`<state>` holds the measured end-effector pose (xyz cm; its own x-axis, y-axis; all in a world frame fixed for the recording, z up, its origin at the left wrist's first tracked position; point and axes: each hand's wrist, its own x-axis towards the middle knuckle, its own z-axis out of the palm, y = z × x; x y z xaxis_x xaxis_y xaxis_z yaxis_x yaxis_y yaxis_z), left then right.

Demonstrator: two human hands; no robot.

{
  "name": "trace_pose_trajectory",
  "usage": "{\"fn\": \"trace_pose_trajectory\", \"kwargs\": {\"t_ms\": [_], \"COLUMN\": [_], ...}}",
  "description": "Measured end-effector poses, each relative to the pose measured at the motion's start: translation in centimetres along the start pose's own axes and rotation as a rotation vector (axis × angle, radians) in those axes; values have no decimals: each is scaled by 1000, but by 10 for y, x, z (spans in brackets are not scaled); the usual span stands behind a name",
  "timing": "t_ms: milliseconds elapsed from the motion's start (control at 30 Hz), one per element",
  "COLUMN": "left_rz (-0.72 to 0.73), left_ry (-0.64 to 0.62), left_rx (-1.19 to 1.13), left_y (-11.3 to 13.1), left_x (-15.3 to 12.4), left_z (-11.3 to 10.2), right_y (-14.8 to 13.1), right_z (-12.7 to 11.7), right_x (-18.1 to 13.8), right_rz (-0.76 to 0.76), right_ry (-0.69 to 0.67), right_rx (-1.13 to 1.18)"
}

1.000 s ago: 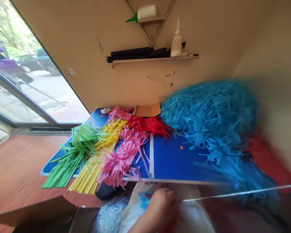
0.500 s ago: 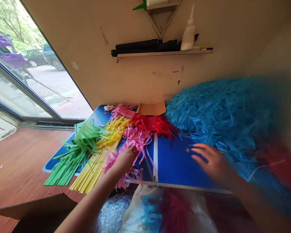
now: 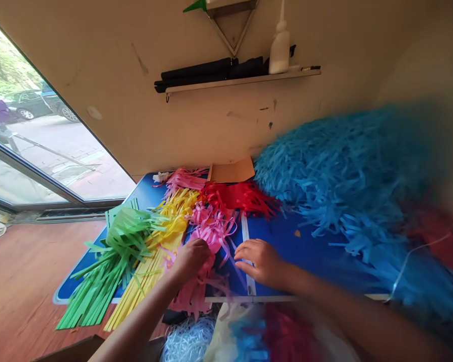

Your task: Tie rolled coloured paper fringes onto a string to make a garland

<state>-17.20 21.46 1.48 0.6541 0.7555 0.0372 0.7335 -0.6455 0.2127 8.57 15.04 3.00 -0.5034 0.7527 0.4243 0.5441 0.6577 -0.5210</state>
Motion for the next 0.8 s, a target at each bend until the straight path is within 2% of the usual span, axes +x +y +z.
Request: {"fn": "trace_pose_trajectory", "kwargs": {"t_ms": [100,233,400,500,567,700,800], "left_rz": [-65,-75,23,17,-39,-198,-210], "left_ry": [46,32,-61,-49,12,129,151], "left_rx": [-36,-43,25,100,202,395,420], "left_y": [-2,-4,-1,4,6,8,6], "left_x": [1,2,2,0,-2,-2,-3], "left_z": [-1,-6,-8,-7,-8,-14,-15], "right_y": [-3,-2,10,14,12,4,14], "right_z": [13,31,34,28,30,49,59], "right_x": [13,29,46,53,57,69,91], "right_rz": [75,195,242,280,226,29,116], "right_ry": [-119,-273,-231,-162,-158,-343,-369], "right_rx": [-39,-150,-302,-383,-383,-235,-163]}}
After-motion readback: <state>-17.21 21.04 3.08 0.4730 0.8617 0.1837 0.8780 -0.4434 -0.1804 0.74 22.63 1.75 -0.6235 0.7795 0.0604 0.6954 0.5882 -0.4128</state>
